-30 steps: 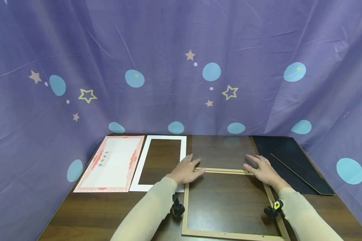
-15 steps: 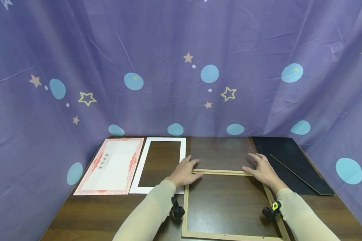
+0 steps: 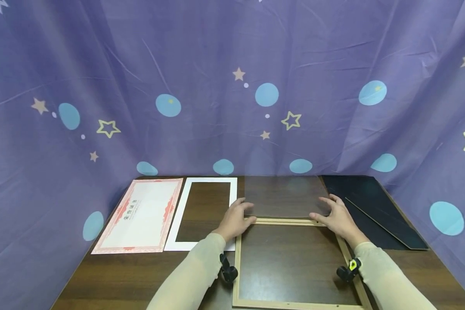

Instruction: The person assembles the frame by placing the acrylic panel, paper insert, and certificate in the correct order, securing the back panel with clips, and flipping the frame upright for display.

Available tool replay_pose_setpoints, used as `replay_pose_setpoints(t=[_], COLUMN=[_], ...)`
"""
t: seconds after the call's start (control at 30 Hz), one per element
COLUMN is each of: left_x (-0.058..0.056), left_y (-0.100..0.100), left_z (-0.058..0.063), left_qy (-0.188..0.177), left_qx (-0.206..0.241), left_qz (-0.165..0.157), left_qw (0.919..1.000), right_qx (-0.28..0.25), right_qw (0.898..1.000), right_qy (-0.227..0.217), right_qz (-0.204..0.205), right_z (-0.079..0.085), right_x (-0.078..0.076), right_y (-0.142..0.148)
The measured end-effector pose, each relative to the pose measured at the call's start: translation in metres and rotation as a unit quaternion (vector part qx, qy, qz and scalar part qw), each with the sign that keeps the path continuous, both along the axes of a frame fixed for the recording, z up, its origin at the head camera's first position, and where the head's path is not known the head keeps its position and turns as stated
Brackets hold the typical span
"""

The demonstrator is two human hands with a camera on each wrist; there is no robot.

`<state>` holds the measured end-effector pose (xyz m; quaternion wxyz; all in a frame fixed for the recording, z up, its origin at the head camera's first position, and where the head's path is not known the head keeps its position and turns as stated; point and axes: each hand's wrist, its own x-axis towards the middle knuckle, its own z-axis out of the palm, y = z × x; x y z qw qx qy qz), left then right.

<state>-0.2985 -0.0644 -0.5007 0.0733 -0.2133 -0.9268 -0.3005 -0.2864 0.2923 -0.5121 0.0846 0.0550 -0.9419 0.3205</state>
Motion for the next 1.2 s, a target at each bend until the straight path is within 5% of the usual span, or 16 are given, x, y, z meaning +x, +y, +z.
replay_pose_setpoints(t=[0.6, 1.2], left_x=[-0.0054, -0.0097], left_y=[0.0041, 0.0001], left_z=[-0.0061, -0.0055], left_qy=[0.0, -0.095], left_qx=[0.098, 0.128], left_qz=[0.063, 0.117], left_qw=[0.9932, 0.9802], right_qx=[0.005, -0.027], right_qw=[1.0, 0.999], right_qy=[0.002, -0.016], right_qz=[0.011, 0.021], right_z=[0.0006, 0.0054], right_x=[0.0027, 0.0066], right_y=[-0.0058, -0.0074])
